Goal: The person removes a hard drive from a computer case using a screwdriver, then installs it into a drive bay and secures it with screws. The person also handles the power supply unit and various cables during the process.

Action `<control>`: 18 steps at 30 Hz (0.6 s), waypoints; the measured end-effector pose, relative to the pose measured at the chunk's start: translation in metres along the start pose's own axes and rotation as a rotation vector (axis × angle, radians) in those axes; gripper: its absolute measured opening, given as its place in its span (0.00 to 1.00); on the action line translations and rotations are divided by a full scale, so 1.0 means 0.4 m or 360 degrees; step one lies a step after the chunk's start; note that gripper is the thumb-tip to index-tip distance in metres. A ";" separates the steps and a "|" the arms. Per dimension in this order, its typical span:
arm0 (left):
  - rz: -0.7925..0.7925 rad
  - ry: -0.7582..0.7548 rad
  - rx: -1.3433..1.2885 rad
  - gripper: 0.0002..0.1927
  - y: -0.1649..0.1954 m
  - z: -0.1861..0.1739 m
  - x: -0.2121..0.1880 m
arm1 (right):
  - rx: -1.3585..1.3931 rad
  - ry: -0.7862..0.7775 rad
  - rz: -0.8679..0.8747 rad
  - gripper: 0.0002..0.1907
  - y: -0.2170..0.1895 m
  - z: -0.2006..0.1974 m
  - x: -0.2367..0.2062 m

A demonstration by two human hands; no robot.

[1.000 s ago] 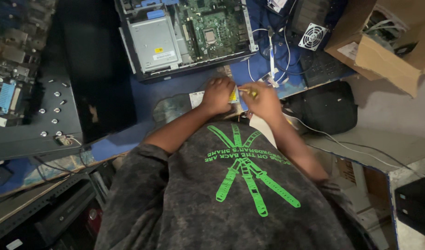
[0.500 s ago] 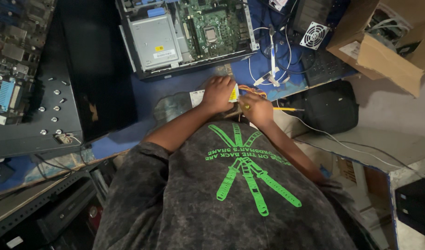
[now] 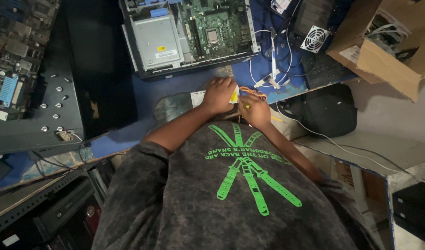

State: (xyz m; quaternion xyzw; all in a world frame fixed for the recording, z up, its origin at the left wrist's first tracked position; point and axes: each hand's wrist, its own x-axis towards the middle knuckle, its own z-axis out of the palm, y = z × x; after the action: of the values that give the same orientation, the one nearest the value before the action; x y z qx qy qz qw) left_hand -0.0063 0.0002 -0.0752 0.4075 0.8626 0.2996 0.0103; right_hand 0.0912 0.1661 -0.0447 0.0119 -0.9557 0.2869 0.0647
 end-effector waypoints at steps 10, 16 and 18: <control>0.0021 -0.0017 -0.0019 0.30 -0.007 -0.001 0.003 | -0.0175 -0.0062 0.0108 0.07 0.000 0.002 0.024; 0.0004 0.0028 -0.0009 0.29 -0.005 -0.007 0.001 | -0.0227 -0.0089 -0.0051 0.07 -0.015 -0.001 0.035; -0.0004 0.0032 -0.0017 0.29 -0.007 -0.010 0.000 | -0.0212 -0.0100 0.0013 0.08 -0.019 0.004 0.038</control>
State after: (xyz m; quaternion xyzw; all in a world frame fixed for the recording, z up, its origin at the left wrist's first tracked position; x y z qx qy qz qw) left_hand -0.0094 -0.0030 -0.0733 0.4035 0.8615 0.3083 0.0043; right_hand 0.0763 0.1593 -0.0399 0.0126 -0.9743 0.2223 0.0340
